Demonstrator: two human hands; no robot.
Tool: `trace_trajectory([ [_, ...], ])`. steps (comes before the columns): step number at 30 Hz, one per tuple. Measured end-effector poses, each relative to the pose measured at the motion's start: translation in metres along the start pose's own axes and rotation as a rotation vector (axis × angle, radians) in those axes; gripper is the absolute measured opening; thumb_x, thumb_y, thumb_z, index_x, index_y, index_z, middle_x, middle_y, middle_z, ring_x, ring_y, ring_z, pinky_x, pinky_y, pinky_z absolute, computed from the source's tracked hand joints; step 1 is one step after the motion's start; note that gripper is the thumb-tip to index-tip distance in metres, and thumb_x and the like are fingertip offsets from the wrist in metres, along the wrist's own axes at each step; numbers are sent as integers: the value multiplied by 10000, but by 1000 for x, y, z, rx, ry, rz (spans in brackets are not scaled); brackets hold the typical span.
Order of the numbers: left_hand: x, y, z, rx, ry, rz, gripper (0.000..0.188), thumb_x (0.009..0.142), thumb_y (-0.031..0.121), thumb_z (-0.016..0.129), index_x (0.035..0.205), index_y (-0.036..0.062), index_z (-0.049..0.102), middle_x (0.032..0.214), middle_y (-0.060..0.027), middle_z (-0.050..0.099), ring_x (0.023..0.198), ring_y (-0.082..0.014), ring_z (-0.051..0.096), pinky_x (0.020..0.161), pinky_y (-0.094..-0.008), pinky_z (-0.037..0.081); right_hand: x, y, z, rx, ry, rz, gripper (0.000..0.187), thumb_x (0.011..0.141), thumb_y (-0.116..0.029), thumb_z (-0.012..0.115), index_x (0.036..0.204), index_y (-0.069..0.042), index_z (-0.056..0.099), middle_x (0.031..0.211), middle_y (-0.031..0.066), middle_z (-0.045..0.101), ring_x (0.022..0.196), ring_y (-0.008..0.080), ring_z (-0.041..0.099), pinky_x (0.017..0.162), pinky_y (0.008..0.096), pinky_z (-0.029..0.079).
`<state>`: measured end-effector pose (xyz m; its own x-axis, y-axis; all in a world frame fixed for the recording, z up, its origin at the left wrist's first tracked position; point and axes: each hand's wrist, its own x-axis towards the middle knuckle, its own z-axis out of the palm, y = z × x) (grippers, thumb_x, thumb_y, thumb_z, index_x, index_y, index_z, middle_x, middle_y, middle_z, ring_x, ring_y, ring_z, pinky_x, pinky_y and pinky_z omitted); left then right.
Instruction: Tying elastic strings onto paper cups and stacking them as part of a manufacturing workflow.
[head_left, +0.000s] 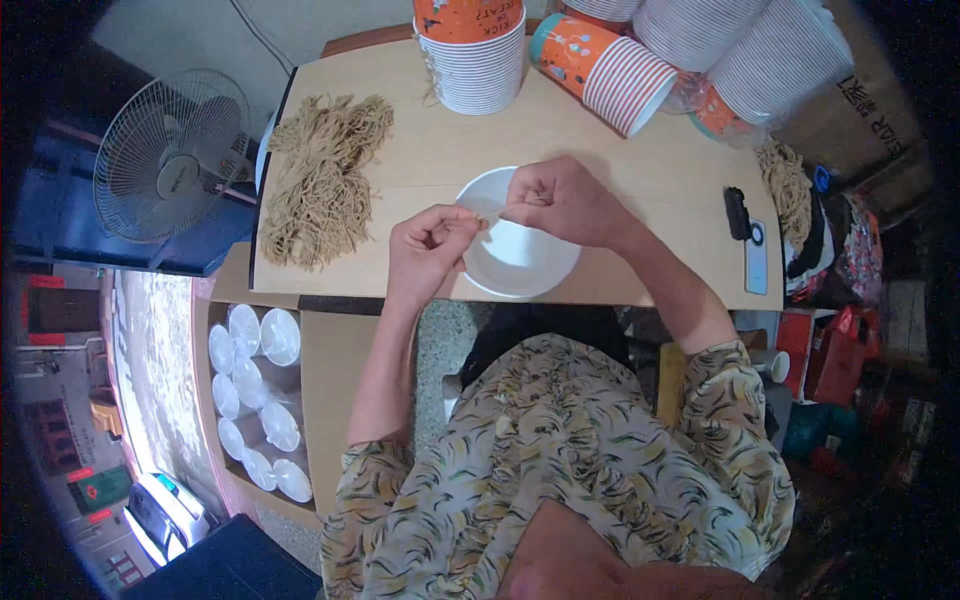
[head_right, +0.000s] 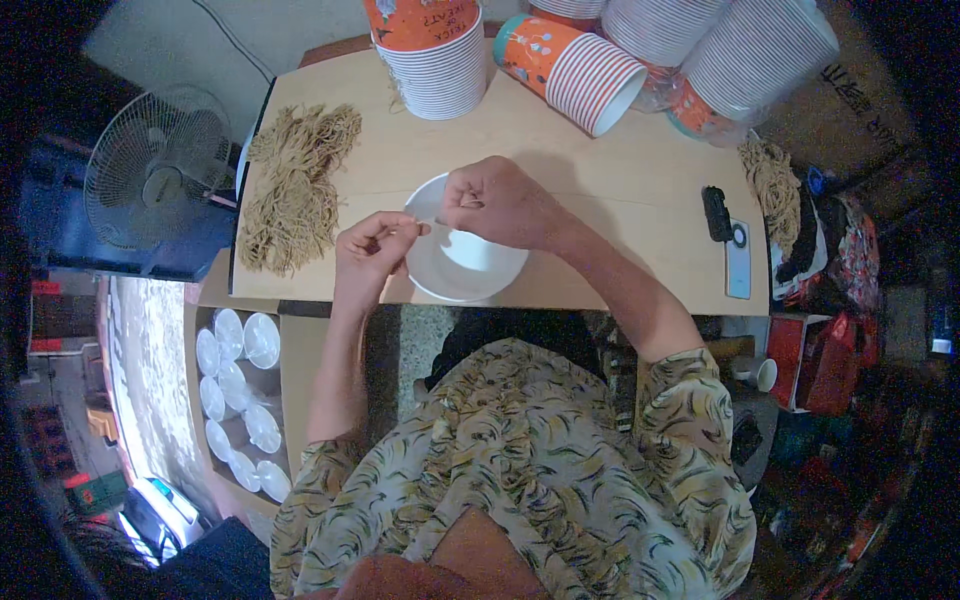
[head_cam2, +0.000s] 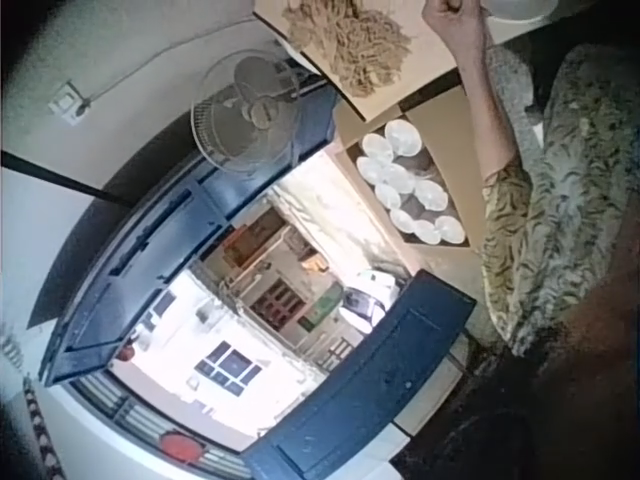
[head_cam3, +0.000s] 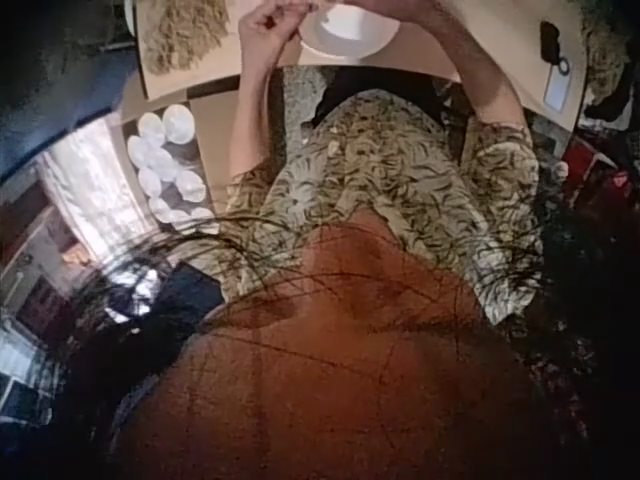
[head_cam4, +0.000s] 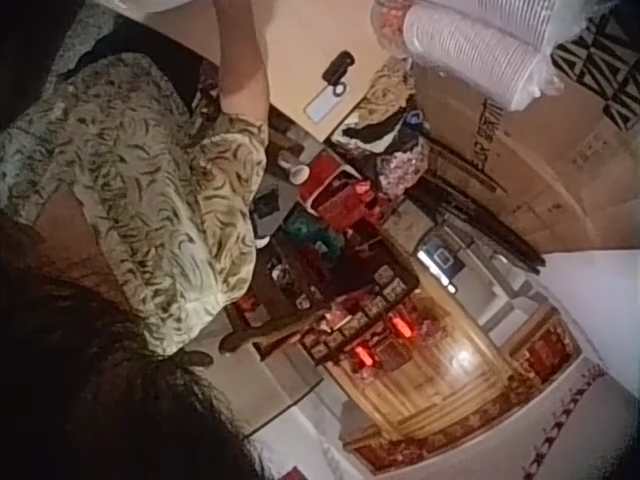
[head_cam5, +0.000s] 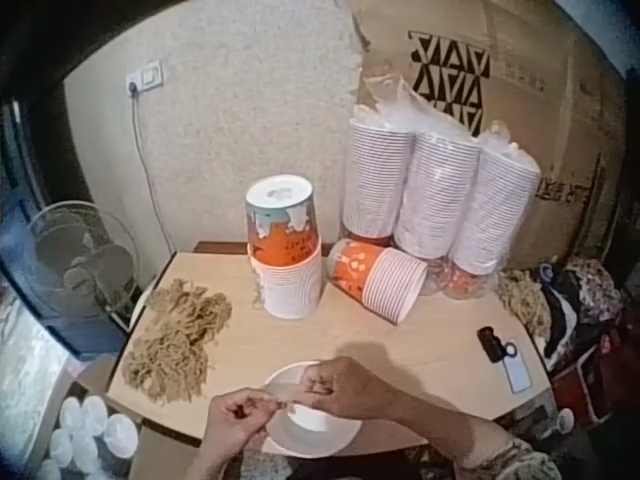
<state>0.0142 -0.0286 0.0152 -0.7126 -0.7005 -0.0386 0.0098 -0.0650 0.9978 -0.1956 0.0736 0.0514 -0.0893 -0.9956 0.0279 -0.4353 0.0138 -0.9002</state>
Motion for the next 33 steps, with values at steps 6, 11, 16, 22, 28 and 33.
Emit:
trace_trajectory([
  [6,-2,-3,6,111,19,48,77,896,106,726,948,58,757,769,24,721,498,27,424,454,-171,330,-6,19,-6,409,-17,-36,62,889,-51,707,874,-29,651,770,-55,603,698,10,515,620,203,418],
  [11,-2,-14,-8,258,6,125,77,869,73,718,925,82,770,714,69,671,509,43,356,457,-183,254,-16,34,-22,750,125,-64,83,909,-94,677,912,-25,631,782,-32,568,656,36,463,596,214,373],
  [16,-7,0,-2,440,-47,176,86,820,43,711,904,28,727,769,7,688,528,-6,482,479,-199,376,-22,61,-20,1139,152,-154,158,913,-149,687,967,-17,620,752,-21,506,592,66,356,546,235,312],
  [22,0,-2,1,571,-165,375,91,836,22,686,920,-12,681,935,-96,718,688,-92,633,587,-232,492,-24,64,-26,1239,98,-276,217,909,-226,699,914,-38,591,695,-31,402,589,77,311,546,241,286],
  [28,1,31,13,471,-347,120,177,831,53,733,991,-10,692,871,-96,671,770,-168,637,676,-298,515,-23,57,-41,1262,130,-307,158,937,-172,655,897,-30,595,697,-44,420,590,69,345,564,256,289],
  [33,9,24,16,383,-483,348,184,846,65,762,1019,7,737,873,-75,651,812,-163,625,704,-285,501,-15,22,-75,969,172,-177,213,941,-240,653,897,-44,584,688,-33,428,601,80,368,581,273,313],
])
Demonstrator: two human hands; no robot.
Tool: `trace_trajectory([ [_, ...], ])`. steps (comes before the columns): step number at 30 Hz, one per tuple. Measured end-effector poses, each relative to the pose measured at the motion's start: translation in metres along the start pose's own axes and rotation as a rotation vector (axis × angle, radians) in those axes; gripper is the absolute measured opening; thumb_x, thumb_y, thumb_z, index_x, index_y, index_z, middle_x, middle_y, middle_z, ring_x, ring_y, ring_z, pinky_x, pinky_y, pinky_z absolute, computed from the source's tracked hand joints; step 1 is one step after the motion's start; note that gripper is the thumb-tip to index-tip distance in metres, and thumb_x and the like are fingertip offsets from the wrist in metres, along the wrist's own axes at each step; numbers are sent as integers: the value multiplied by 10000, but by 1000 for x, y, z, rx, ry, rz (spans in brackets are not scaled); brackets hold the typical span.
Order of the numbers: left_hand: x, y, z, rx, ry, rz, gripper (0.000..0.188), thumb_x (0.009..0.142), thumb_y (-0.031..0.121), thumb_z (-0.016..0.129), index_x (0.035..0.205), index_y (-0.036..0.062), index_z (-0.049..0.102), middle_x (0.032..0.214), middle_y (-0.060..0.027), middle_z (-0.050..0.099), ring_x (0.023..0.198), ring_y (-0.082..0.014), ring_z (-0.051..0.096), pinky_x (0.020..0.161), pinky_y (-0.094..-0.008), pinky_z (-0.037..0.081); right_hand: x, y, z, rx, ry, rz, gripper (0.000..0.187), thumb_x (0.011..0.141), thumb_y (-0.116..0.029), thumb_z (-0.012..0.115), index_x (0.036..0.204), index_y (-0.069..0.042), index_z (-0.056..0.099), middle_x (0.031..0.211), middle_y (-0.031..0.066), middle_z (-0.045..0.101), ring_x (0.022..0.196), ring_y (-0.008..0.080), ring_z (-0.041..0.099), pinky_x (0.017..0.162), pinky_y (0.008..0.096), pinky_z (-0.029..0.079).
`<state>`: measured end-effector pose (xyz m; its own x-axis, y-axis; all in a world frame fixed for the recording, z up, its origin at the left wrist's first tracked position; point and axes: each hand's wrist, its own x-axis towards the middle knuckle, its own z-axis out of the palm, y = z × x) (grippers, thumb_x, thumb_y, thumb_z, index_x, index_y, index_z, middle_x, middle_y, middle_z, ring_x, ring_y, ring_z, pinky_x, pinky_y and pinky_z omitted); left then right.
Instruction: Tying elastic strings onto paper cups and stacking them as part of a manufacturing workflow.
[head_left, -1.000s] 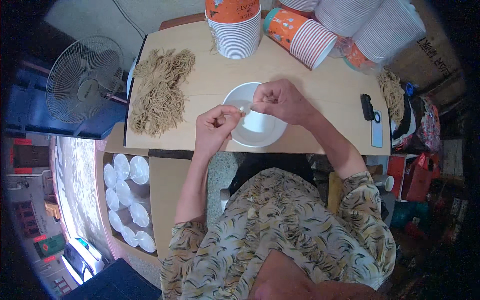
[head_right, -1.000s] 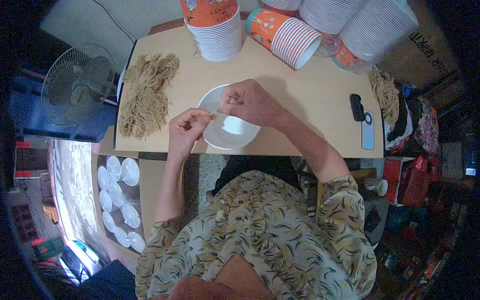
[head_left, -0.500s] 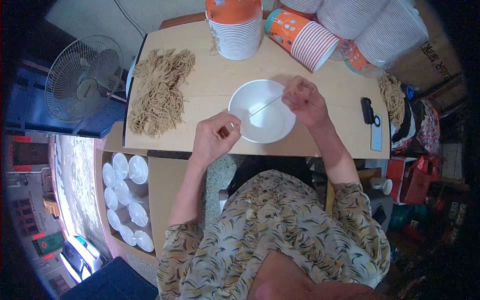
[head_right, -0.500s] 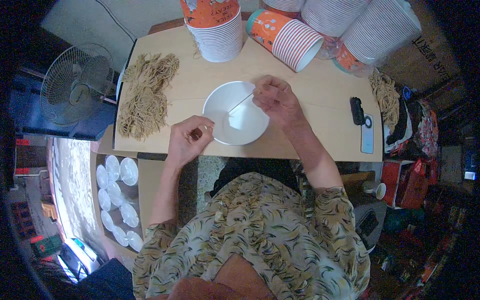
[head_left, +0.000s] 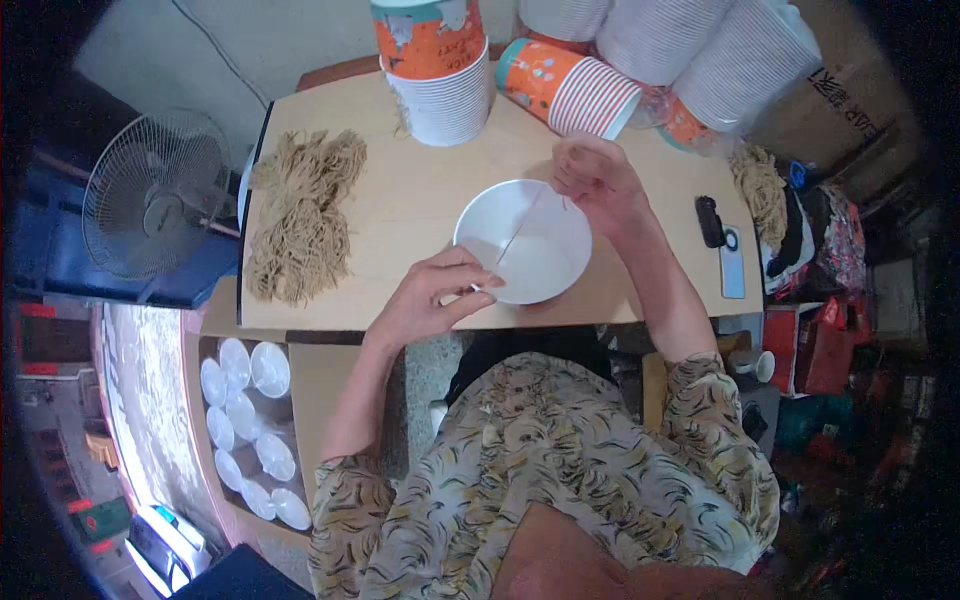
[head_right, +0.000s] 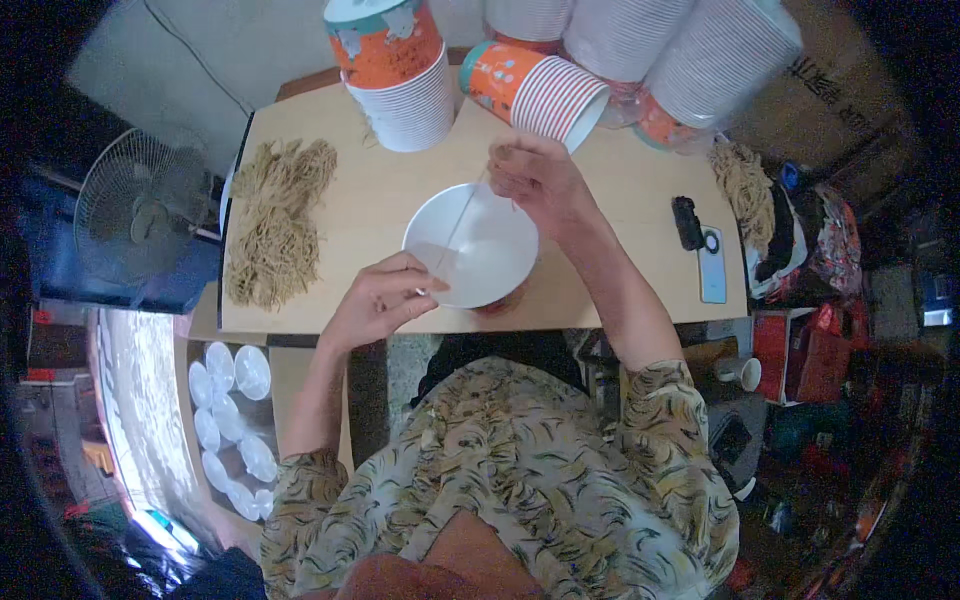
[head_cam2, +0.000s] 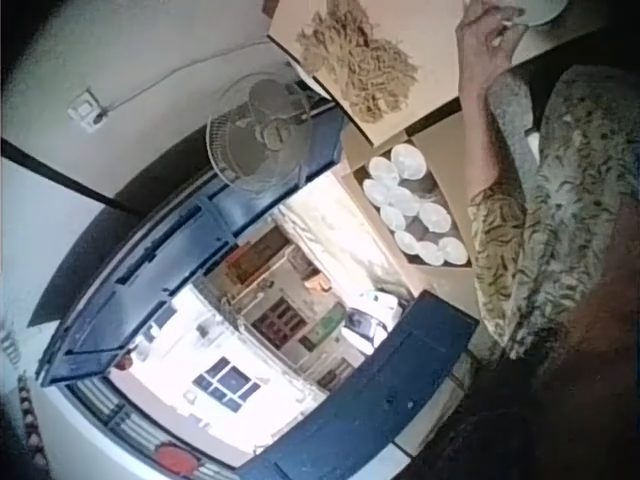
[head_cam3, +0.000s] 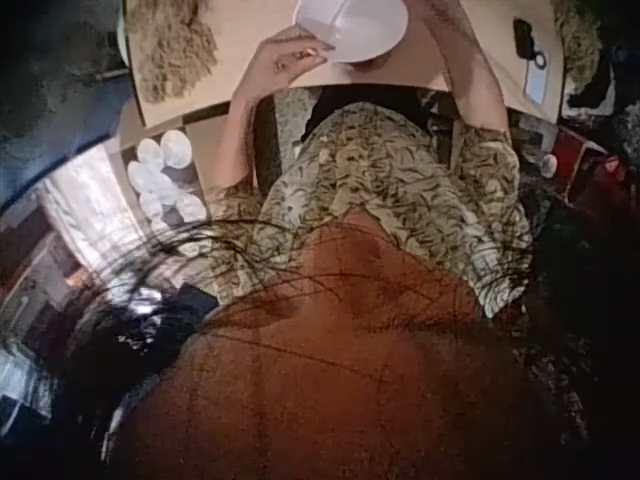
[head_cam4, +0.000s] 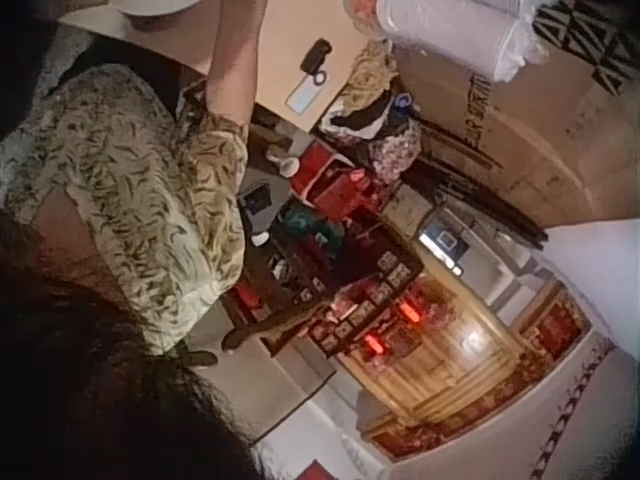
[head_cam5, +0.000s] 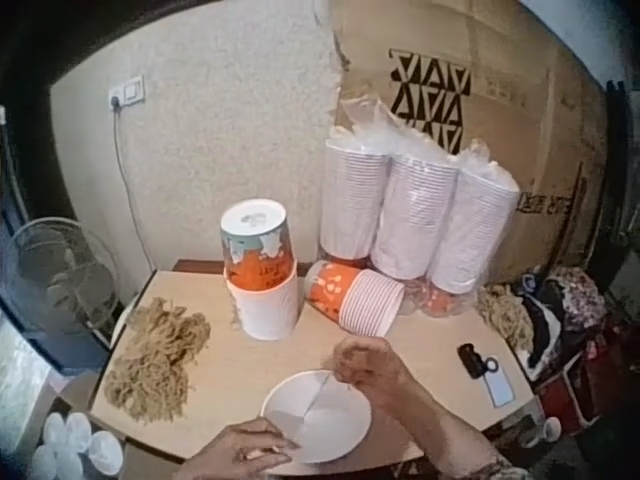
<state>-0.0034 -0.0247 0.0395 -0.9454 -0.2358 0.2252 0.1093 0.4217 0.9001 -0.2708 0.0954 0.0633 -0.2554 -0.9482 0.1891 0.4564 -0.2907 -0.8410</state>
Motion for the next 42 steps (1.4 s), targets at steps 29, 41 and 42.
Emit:
trace_trajectory([
  [29,192,23,-175,-1624,182,316,185,1049,187,527,1166,54,582,976,-38,667,666,-75,617,487,-171,475,128,-182,60,-1463,153,-743,1185,585,-381,905,1544,-37,301,1520,177,408,1429,319,380,1143,416,366],
  [41,262,-93,-234,-1648,399,193,362,949,7,521,1307,-42,523,874,-51,617,689,-78,617,537,-155,531,273,-175,84,-1677,-51,-153,1070,630,-511,844,1455,26,424,1377,239,548,1270,328,545,1043,394,442],
  [42,262,-103,-236,-1678,392,162,293,951,2,506,1235,-64,536,888,-70,618,703,-87,620,553,-151,540,278,-170,86,-1646,-58,-97,1052,631,-536,836,1430,29,451,1340,239,572,1238,332,567,1023,400,458],
])
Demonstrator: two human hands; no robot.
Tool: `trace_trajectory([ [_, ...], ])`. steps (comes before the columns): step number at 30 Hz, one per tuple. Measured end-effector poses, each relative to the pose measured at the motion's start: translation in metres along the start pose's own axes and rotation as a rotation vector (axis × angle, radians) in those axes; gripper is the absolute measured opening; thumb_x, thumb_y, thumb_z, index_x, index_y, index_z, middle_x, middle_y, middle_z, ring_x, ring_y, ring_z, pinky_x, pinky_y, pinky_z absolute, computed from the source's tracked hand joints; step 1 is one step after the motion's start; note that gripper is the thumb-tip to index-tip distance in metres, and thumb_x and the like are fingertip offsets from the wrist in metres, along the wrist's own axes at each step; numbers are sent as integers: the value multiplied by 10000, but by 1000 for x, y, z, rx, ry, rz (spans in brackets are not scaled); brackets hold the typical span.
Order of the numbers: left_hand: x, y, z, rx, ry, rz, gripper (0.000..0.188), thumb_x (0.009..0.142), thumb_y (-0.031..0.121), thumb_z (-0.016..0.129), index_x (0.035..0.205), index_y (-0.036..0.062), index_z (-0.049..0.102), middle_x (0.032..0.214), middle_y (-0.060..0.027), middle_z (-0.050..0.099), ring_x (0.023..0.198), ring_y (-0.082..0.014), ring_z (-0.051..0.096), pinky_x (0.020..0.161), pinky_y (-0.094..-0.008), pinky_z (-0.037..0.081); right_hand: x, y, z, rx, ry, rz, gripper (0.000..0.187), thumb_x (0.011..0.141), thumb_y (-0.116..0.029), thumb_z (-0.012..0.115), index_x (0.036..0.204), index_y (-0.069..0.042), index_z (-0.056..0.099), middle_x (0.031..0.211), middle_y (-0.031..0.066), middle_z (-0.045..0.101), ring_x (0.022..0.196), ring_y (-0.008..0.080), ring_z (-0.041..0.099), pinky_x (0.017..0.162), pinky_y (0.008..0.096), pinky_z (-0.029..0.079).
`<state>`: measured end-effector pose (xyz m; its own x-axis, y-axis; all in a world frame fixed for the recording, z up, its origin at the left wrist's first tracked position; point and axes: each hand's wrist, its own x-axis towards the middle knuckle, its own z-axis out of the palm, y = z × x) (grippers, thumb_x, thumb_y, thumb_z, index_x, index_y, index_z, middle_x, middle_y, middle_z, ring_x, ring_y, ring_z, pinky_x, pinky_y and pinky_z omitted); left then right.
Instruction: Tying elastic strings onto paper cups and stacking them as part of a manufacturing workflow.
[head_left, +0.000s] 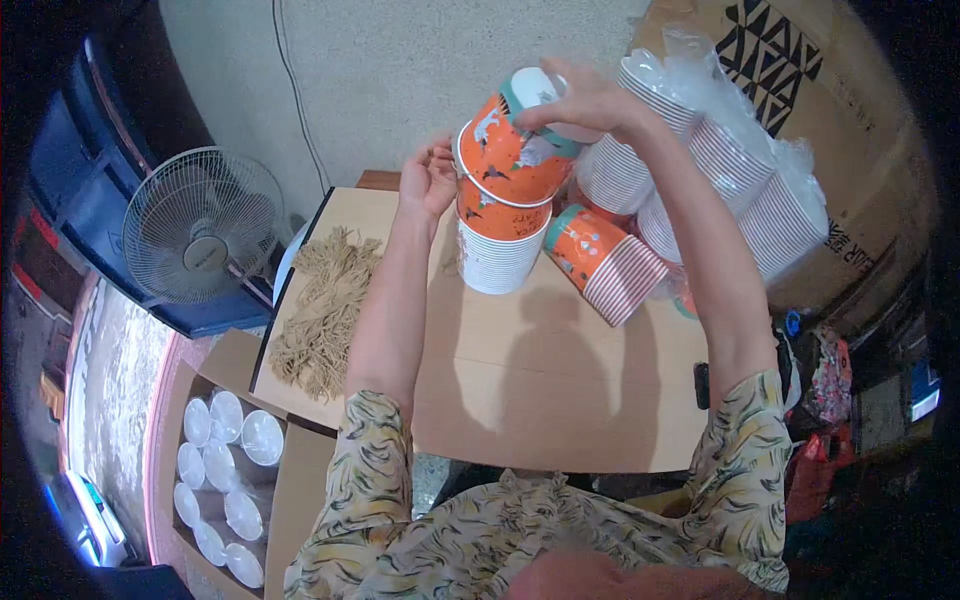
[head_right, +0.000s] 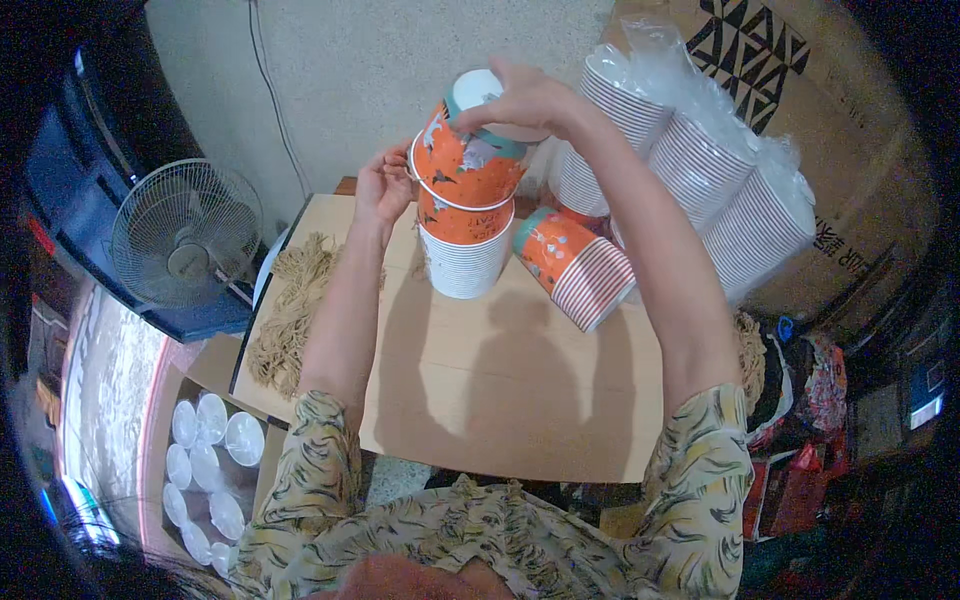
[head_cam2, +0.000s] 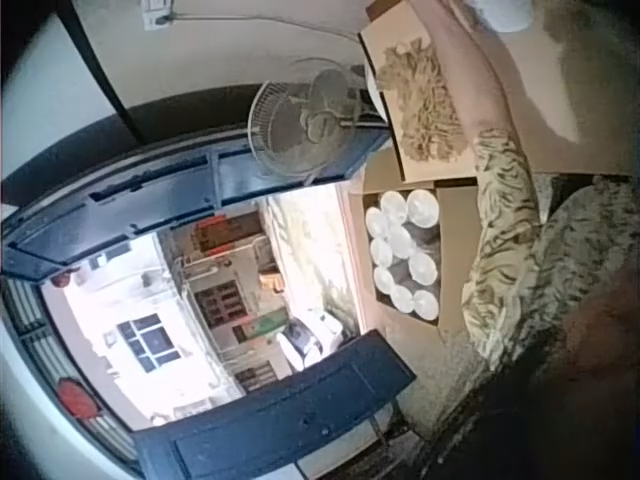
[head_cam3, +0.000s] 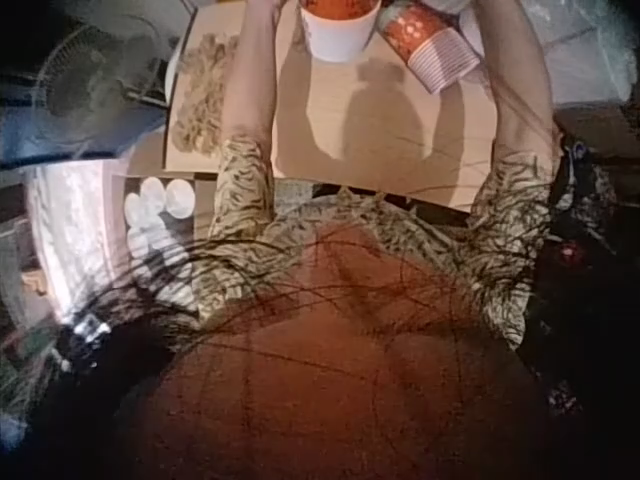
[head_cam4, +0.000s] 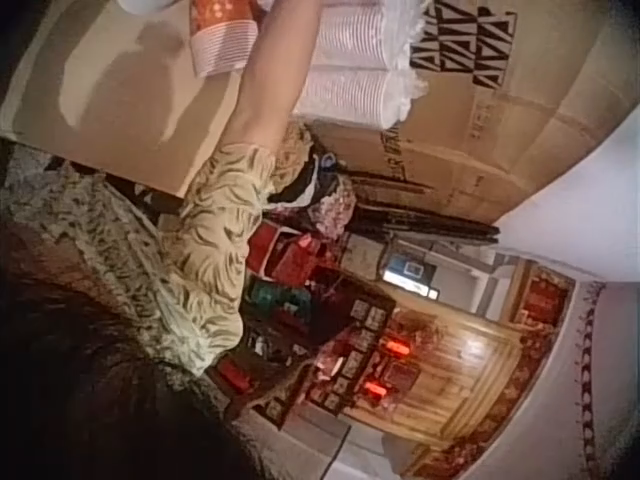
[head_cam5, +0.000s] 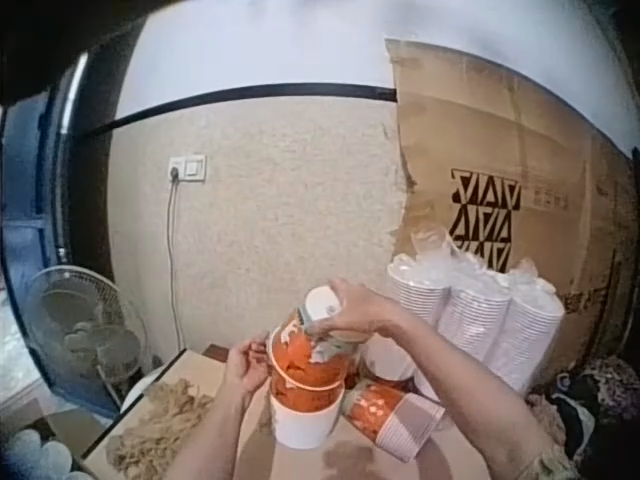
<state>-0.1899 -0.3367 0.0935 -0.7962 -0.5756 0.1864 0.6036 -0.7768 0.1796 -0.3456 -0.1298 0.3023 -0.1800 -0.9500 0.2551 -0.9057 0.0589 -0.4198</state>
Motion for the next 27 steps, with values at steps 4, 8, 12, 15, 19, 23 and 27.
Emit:
trace_trajectory([
  [4,1,0,-47,2,49,18,151,956,-9,465,1041,-98,553,922,-116,616,729,-112,627,596,-143,559,23,11,34,-75,-40,52,1007,632,-643,785,1343,27,540,1268,248,616,1159,348,615,981,412,488],
  [8,-20,-5,-71,-1,193,60,157,979,10,498,1058,-113,554,994,-158,658,832,-168,679,689,-178,610,29,24,80,-233,44,65,1086,614,-738,730,1344,45,549,1384,287,533,1264,391,542,1051,447,441],
  [12,-65,-2,-92,269,437,187,195,979,58,568,1102,-91,595,1018,-138,655,913,-193,661,804,-229,604,9,14,123,-145,102,194,1216,603,-774,717,1467,36,443,1547,280,325,1426,480,297,1169,500,304],
  [15,-96,-58,-69,647,517,235,226,977,154,626,1134,-9,622,995,-76,651,914,-160,646,804,-246,556,-2,35,117,-159,169,229,1137,655,-742,717,1437,46,472,1532,274,356,1417,435,342,1149,493,335],
  [19,-150,-112,-56,1094,494,421,172,958,179,676,1054,41,639,832,10,615,716,-58,579,597,-218,458,-26,58,111,257,423,-1,769,817,-565,706,1363,-40,571,1323,215,588,1224,326,571,1035,434,457],
  [23,-164,-161,-42,1444,224,261,134,940,108,684,1022,10,722,799,-10,677,732,-32,576,653,-211,484,-131,122,85,489,931,79,315,889,-203,717,1111,16,679,995,138,722,933,221,683,810,344,534],
  [27,-133,-224,-24,1787,-181,388,172,882,118,710,1026,26,722,943,-149,721,850,-272,710,754,-347,549,-229,197,124,314,1015,546,273,909,-226,695,997,31,678,867,116,715,745,179,664,704,329,517],
])
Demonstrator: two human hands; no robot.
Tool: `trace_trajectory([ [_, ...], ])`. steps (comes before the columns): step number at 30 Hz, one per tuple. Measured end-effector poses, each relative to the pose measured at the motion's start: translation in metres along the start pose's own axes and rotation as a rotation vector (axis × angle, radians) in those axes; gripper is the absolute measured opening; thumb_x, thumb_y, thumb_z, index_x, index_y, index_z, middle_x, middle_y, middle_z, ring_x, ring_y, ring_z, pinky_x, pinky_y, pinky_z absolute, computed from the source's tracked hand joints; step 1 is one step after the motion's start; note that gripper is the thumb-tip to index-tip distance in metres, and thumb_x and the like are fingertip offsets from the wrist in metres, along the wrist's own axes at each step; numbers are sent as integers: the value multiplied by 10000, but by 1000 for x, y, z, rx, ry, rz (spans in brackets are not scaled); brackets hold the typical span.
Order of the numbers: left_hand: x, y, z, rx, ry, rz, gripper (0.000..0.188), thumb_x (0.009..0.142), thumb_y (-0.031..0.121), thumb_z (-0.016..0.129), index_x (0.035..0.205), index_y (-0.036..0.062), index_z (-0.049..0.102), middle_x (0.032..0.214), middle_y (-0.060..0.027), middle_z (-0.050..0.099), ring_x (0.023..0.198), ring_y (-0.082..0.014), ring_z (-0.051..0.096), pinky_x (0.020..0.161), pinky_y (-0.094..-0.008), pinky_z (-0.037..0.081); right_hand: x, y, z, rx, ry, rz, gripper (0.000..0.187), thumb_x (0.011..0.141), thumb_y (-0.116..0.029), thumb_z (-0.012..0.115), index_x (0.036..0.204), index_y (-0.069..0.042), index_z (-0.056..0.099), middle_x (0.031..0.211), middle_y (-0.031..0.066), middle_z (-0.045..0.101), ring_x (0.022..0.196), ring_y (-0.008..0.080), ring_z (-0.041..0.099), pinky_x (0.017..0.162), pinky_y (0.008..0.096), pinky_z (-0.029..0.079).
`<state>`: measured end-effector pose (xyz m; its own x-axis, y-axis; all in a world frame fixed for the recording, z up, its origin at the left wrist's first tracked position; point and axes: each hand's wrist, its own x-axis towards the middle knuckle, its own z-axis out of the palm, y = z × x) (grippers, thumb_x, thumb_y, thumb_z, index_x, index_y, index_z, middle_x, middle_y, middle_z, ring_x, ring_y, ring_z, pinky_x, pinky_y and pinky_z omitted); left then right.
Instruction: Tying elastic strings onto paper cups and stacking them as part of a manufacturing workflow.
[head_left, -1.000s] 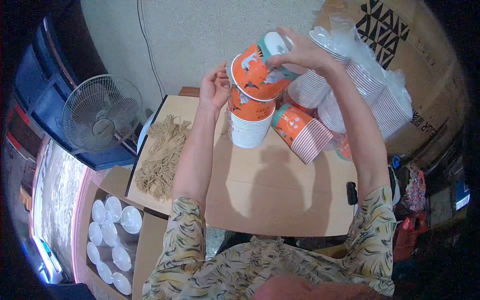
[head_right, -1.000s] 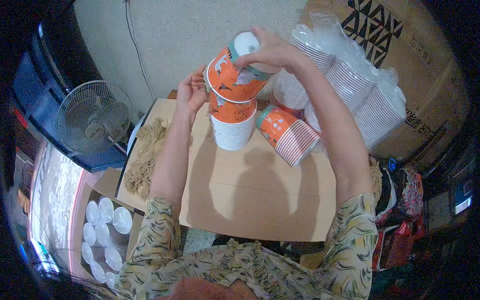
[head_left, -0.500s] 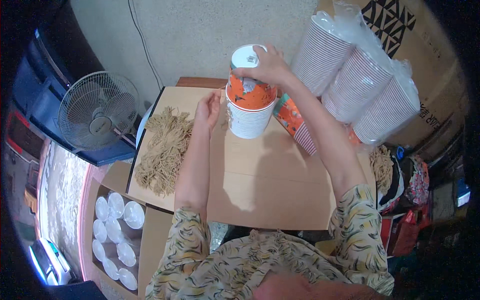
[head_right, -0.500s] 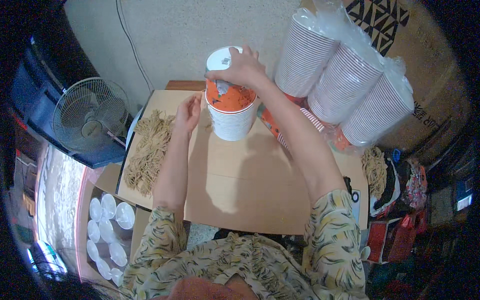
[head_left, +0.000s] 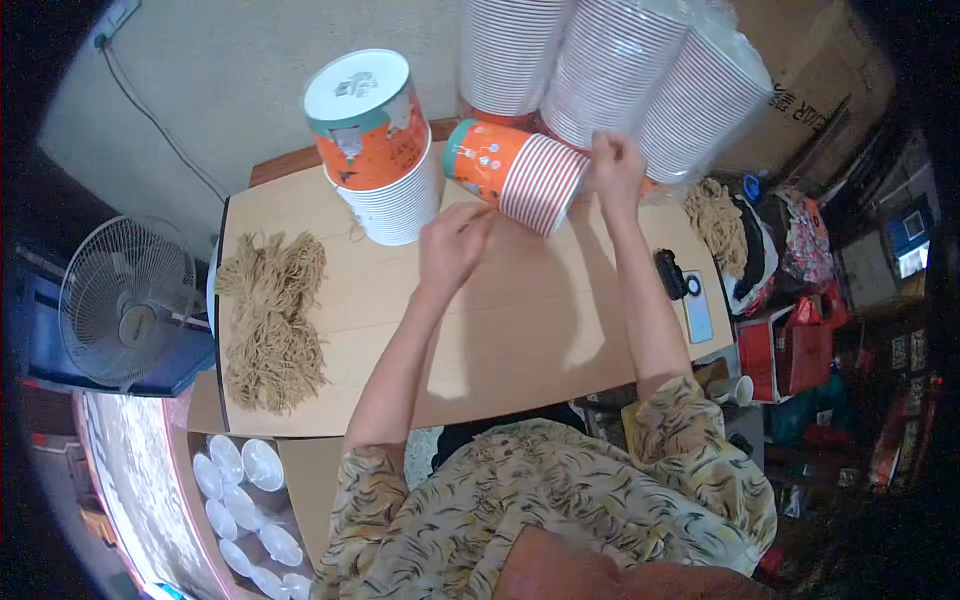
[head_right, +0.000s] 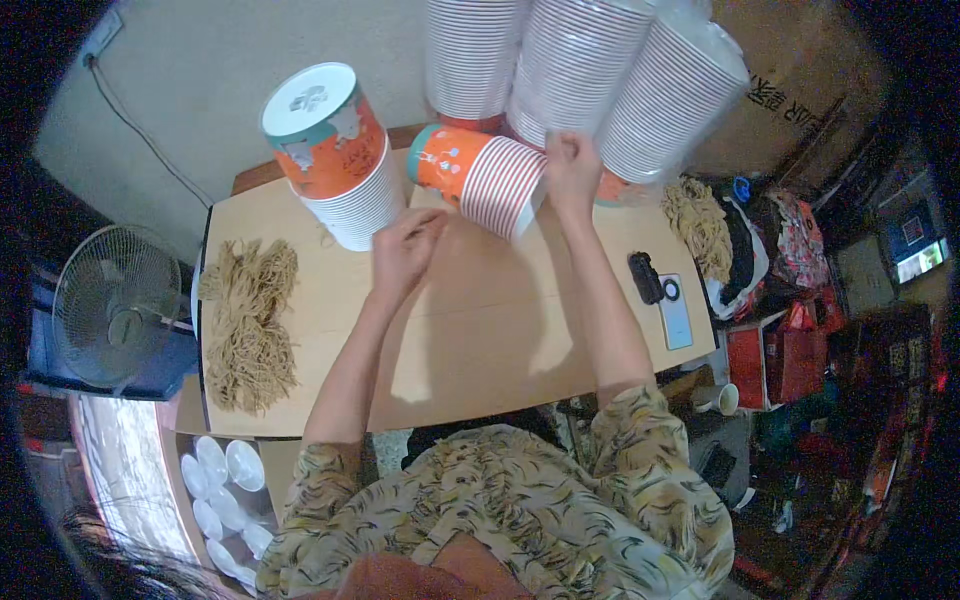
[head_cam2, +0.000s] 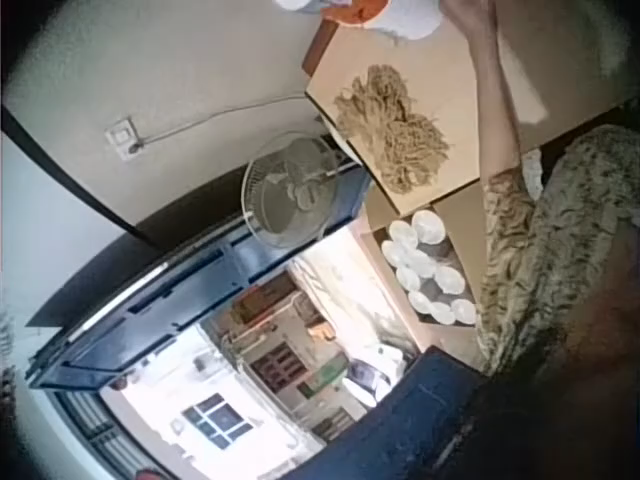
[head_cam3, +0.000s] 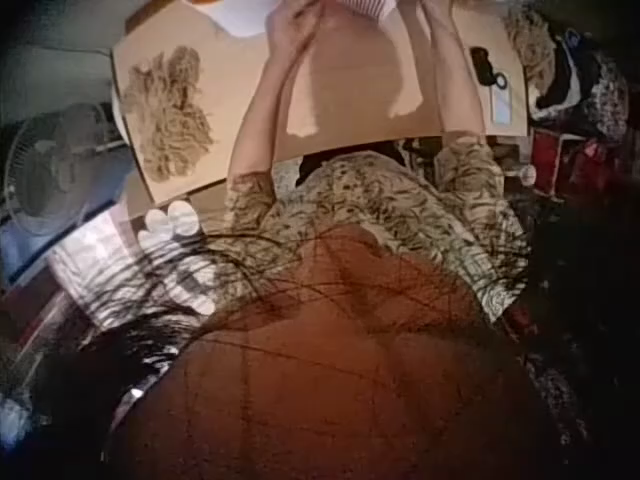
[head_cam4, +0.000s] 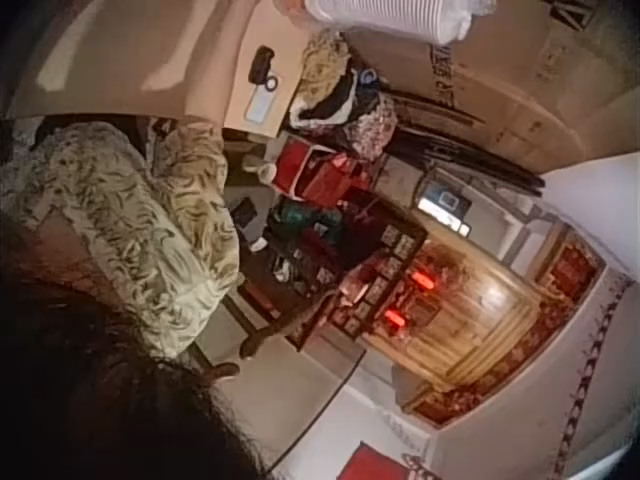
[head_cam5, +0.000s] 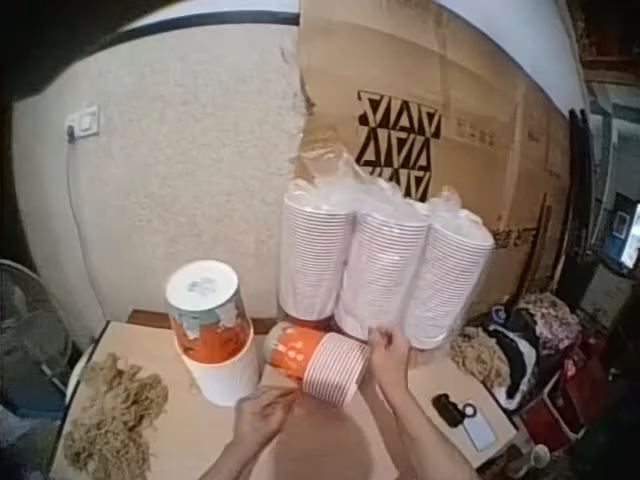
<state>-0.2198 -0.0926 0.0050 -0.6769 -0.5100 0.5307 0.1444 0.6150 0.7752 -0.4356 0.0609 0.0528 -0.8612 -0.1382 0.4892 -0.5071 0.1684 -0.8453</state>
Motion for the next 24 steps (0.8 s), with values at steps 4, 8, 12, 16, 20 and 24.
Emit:
trace_trajectory([
  [4,34,9,70,-8,-65,218,241,858,117,722,1092,58,712,1102,-161,709,1026,-335,688,879,-411,546,-19,73,-13,70,-213,10,268,956,-240,651,977,26,683,809,92,702,717,157,659,658,297,516],
  [8,53,-10,114,123,-39,352,348,835,178,737,1169,95,688,1230,-97,683,1187,-346,613,1004,-479,467,-33,60,-3,731,-433,541,214,1001,-191,584,1020,11,652,842,12,635,698,103,586,615,270,497],
  [12,52,-11,118,295,-99,274,373,809,231,765,1157,116,696,1271,-56,666,1262,-317,562,1049,-492,418,-50,75,12,758,-277,525,173,984,-149,610,950,6,680,835,32,644,715,138,638,634,295,568],
  [16,47,-4,124,384,-23,365,424,755,331,805,1131,163,700,1243,-13,680,1243,-281,585,981,-468,441,-55,104,11,730,-206,390,136,940,-48,606,849,17,683,782,51,649,673,149,630,589,296,541],
  [20,41,7,135,379,-23,360,451,734,341,805,1133,165,690,1246,-8,679,1251,-291,586,950,-481,441,-45,135,-19,160,-260,217,129,911,-69,637,891,40,703,733,11,629,643,108,570,583,275,473],
  [24,29,13,133,410,17,307,458,701,300,799,1122,158,688,1228,-9,673,1270,-282,563,953,-478,437,-72,109,-38,132,-193,242,153,943,-163,642,850,-45,670,742,-38,577,660,56,516,602,238,424],
])
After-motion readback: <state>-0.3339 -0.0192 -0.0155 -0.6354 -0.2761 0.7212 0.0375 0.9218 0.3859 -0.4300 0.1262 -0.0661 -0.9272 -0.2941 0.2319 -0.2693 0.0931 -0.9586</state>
